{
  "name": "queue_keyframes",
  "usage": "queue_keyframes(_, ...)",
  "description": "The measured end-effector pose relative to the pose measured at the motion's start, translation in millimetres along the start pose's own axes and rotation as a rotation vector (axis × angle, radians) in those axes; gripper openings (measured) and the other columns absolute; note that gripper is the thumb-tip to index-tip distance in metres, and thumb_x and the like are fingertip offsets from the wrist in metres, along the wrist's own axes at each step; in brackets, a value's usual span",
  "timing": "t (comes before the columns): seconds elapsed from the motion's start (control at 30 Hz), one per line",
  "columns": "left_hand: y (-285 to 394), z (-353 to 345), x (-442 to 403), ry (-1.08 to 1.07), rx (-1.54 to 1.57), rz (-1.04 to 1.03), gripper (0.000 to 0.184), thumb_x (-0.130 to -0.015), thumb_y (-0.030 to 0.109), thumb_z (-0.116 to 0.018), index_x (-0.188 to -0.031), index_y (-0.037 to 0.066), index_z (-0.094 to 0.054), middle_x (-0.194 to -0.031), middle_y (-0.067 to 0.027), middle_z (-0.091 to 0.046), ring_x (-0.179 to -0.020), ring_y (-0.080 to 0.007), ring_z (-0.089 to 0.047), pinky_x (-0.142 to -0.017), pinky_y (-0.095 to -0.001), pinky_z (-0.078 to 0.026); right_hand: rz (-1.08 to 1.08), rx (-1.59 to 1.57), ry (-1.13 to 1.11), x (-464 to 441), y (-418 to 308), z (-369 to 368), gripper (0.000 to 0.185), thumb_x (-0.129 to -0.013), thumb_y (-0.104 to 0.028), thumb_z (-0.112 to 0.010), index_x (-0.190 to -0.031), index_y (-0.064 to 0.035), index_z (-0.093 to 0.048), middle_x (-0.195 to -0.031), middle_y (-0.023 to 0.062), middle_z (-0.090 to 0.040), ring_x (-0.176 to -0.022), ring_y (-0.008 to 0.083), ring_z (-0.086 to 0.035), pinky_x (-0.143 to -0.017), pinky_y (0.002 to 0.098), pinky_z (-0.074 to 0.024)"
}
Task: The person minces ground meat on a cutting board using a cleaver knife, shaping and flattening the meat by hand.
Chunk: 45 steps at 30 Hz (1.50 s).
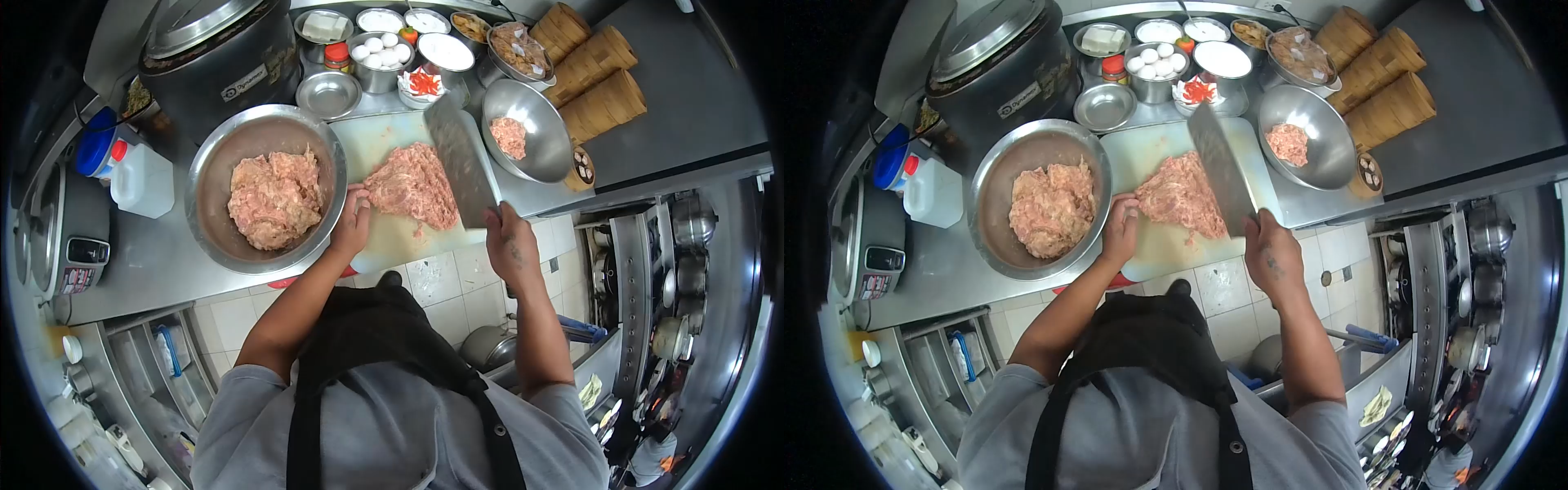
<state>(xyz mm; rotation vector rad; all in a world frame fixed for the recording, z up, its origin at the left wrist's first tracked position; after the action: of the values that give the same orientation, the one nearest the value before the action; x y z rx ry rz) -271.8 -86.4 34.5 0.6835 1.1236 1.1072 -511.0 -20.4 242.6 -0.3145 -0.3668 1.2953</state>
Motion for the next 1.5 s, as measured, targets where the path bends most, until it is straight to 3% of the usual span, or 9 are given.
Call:
queue_keyframes(0.1,2.4,1.8,0.3,0.011,0.042,-0.018,0.023,-0.090,0.005,-0.049,-0.112,0.000,-0.056,-0.117,-0.0166,-0.056,-0.113,-0.0312,-0.054,-0.100,-0.0382,-0.041,0.047,-0.203,0.321,-15.8,30.2,-76.5,0.024,-0.098,-0.023,-0.052,-0.099,0.0007,-0.056,-0.079,0.0269,-0.065,-0.078,0.0462,-0.065,-0.068,0.0520,-0.0497)
queue_keyframes(0.3,-4.4,-0.7,3.8,-0.018,0.053,0.012,0.027,-0.090,0.005,-0.049,-0.117,-0.001,-0.054,-0.118,-0.0169,-0.056,-0.114,-0.0303,-0.054,-0.101,-0.0374,-0.040,0.032,0.176,-0.226,-23.4,11.4,-20.4,0.028,-0.096,-0.029,-0.050,-0.100,-0.0029,-0.060,-0.090,0.0249,-0.068,-0.089,0.0429,-0.066,-0.077,0.0506,-0.0508)
queue_keyframes(0.43,-7.1,-2.5,3.5,-0.013,0.076,0.010,0.025,-0.090,0.003,-0.049,-0.114,0.000,-0.054,-0.117,-0.0170,-0.056,-0.114,-0.0308,-0.054,-0.101,-0.0379,-0.040,-0.017,-0.078,0.194,-23.5,31.6,-75.3,0.033,-0.098,-0.028,-0.050,-0.116,-0.0001,-0.055,-0.086,0.0283,-0.067,-0.083,0.0459,-0.066,-0.073,0.0522,-0.0512)
queue_keyframes(0.57,-3.4,1.5,4.5,-0.011,0.030,-0.011,0.024,-0.089,0.001,-0.049,-0.113,0.001,-0.054,-0.117,-0.0168,-0.057,-0.114,-0.0313,-0.054,-0.100,-0.0382,-0.040,0.157,0.239,-0.235,-18.2,27.9,-55.5,0.029,-0.099,-0.026,-0.046,-0.108,-0.0022,-0.060,-0.091,0.0254,-0.068,-0.089,0.0445,-0.065,-0.079,0.0501,-0.0508)
queue_keyframes(0.77,2.5,1.5,4.2,0.001,0.035,-0.013,0.026,-0.087,0.001,-0.049,-0.112,0.001,-0.054,-0.117,-0.0167,-0.057,-0.113,-0.0317,-0.054,-0.101,-0.0385,-0.040,0.065,-0.284,0.189,-23.2,39.6,-70.8,0.032,-0.098,-0.028,-0.050,-0.110,0.0005,-0.059,-0.090,0.0293,-0.066,-0.089,0.0447,-0.065,-0.079,0.0484,-0.0510)
queue_keyframes(0.9,-2.7,2.2,7.4,0.008,0.012,-0.047,0.025,-0.087,0.001,-0.048,-0.112,0.001,-0.054,-0.115,-0.0168,-0.057,-0.112,-0.0320,-0.055,-0.100,-0.0385,-0.040,0.113,0.187,-0.221,-32.9,56.0,-68.4,0.031,-0.098,-0.030,-0.048,-0.105,-0.0021,-0.058,-0.089,0.0275,-0.067,-0.086,0.0451,-0.065,-0.077,0.0509,-0.0506)
queue_keyframes(1.1,2.2,1.9,2.8,0.027,0.028,-0.042,0.025,-0.088,0.003,-0.046,-0.112,0.001,-0.054,-0.115,-0.0169,-0.057,-0.111,-0.0322,-0.055,-0.099,-0.0389,-0.041,0.122,-0.141,0.210,-31.4,14.6,-57.3,0.026,-0.097,-0.026,-0.052,-0.099,-0.0009,-0.058,-0.078,0.0245,-0.066,-0.076,0.0442,-0.065,-0.067,0.0515,-0.0505)
queue_keyframes(1.23,-0.5,1.4,4.7,0.052,0.050,-0.044,0.025,-0.088,0.004,-0.045,-0.111,0.001,-0.055,-0.115,-0.0171,-0.057,-0.110,-0.0322,-0.055,-0.098,-0.0393,-0.041,0.095,0.234,-0.241,-35.0,41.2,-69.2,0.031,-0.099,-0.031,-0.047,-0.102,-0.0021,-0.059,-0.087,0.0242,-0.068,-0.087,0.0425,-0.066,-0.078,0.0503,-0.0502)
queue_keyframes(1.5,4.1,5.4,3.2,0.003,0.117,-0.085,0.023,-0.091,0.012,-0.048,-0.110,0.000,-0.055,-0.113,-0.0184,-0.057,-0.109,-0.0344,-0.054,-0.099,-0.0424,-0.040,0.003,-0.106,0.352,36.5,28.1,-29.6,0.029,-0.099,-0.023,-0.053,-0.107,0.0033,-0.059,-0.074,0.0289,-0.064,-0.070,0.0464,-0.064,-0.058,0.0511,-0.0486)
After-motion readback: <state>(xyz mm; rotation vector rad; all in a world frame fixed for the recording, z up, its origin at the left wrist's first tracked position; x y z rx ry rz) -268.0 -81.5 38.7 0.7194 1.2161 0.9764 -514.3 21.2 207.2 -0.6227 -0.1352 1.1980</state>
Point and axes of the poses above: each hand's wrist, its own x-axis away from the middle knuckle, its own z-axis out of the back of the hand, y = z × x, the point moved 2 cm from there along -x, towards the middle knuckle
